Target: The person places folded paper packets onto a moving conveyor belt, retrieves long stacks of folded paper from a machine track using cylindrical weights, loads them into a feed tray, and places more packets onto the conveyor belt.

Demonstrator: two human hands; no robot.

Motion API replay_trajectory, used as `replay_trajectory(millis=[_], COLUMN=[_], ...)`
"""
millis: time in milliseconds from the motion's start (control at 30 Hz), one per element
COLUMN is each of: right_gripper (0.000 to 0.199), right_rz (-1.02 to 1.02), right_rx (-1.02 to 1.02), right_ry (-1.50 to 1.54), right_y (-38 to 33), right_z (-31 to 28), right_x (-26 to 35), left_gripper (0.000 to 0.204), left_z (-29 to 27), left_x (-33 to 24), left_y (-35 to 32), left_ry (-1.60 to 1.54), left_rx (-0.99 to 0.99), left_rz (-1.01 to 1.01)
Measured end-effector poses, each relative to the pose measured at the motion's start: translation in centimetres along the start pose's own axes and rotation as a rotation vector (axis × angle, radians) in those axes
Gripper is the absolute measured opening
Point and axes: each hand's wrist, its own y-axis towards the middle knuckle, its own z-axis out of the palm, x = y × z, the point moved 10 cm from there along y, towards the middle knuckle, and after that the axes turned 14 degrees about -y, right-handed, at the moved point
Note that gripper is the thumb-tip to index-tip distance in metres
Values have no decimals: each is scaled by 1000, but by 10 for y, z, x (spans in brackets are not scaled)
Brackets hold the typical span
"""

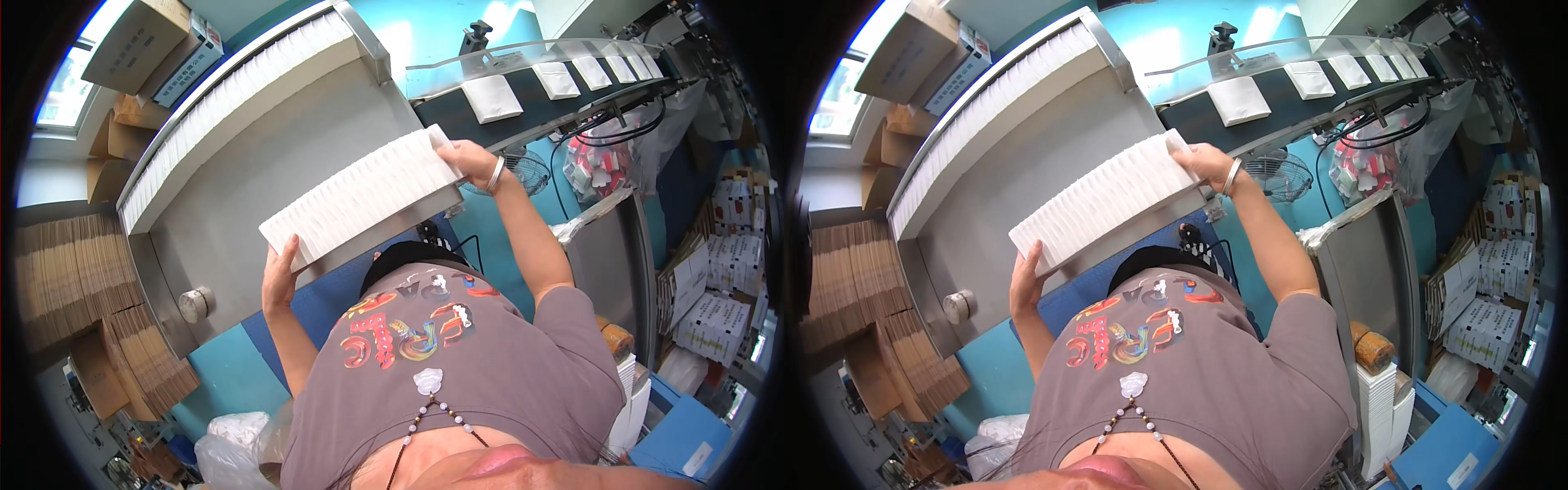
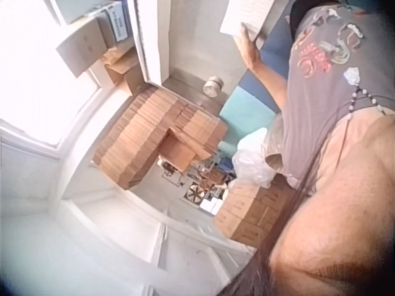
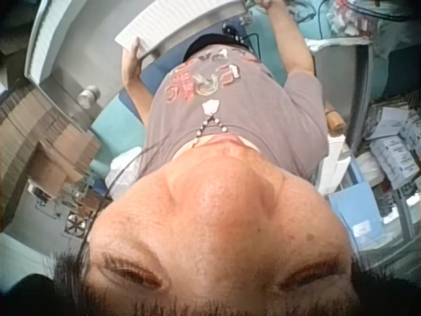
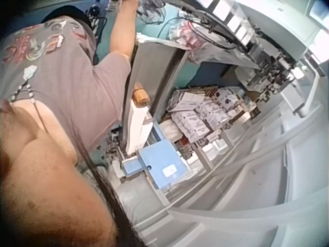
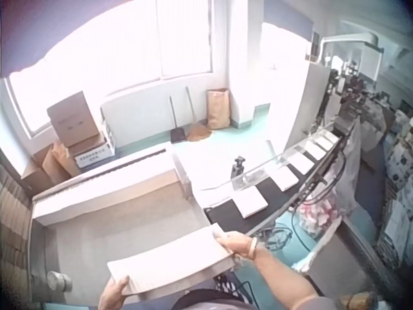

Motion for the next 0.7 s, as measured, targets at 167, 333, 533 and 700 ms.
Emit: replay_trajectory(millis=[167,333,533,700], right_gripper=[49,55,46,40], right_rz=[22,-11,-33,32], right_rx=[-204,-80,-128,-238], right_ry=[647,257,75,58], right_y=[22,-8,-4,5], right_z=[-25,0,-4,-13], right_x=[-18,8,13,-1], left_gripper=[67,67,68,68], left_z=[3,7,11,11], left_x=[-1,-2,-5,-3], left_y=[-2,-4,0,-1], left_ry=[-1,9,14,16], left_rx=[-11,-32,6,-9], left_rz=[9,-4,4,-10])
